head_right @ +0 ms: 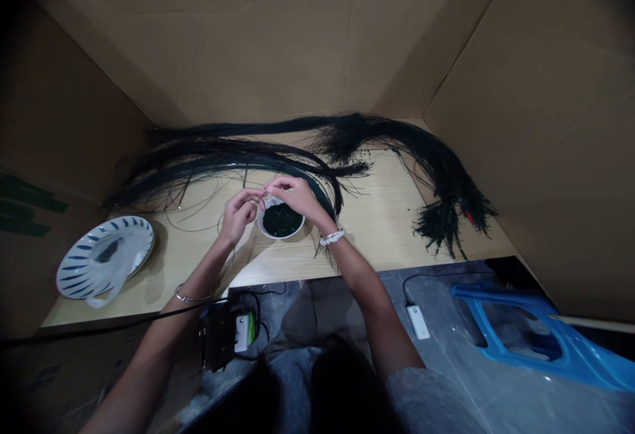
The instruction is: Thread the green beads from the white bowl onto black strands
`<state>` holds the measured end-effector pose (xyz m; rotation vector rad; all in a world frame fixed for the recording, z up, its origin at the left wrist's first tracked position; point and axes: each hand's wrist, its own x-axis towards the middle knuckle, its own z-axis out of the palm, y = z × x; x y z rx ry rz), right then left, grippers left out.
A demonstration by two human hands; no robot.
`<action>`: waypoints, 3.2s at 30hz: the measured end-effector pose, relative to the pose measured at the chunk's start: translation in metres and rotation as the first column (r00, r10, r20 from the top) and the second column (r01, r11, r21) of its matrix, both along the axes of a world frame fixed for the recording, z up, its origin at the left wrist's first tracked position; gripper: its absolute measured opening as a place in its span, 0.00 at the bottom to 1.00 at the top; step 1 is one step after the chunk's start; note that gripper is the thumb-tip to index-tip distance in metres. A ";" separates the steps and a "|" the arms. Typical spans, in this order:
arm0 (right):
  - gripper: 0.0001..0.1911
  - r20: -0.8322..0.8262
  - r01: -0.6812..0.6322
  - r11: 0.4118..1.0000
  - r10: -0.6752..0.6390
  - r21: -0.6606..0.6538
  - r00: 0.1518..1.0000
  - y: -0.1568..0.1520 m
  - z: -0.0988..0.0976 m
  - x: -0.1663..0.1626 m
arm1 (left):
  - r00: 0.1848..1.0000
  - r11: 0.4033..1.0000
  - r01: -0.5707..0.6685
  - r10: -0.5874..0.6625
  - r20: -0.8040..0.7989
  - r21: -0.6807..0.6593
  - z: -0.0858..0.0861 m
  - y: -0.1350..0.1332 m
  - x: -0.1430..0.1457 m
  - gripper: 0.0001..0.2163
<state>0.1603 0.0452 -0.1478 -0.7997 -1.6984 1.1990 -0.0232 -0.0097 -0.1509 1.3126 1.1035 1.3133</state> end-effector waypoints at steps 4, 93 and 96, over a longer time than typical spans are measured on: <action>0.14 0.011 0.024 0.999 -0.023 -0.039 1.000 0.000 -0.001 0.000 | 0.998 0.999 0.028 -0.025 0.061 -0.045 0.001 0.001 0.000 0.11; 0.17 -0.248 -0.082 0.961 0.015 -0.263 0.969 0.008 -0.004 0.006 | 0.996 0.984 0.004 0.012 0.087 -0.178 -0.011 0.008 -0.007 0.10; 0.17 -0.238 -0.079 0.964 0.017 -0.255 0.971 0.009 -0.004 0.006 | 0.996 0.983 -0.001 0.018 0.091 -0.182 -0.012 0.008 -0.008 0.10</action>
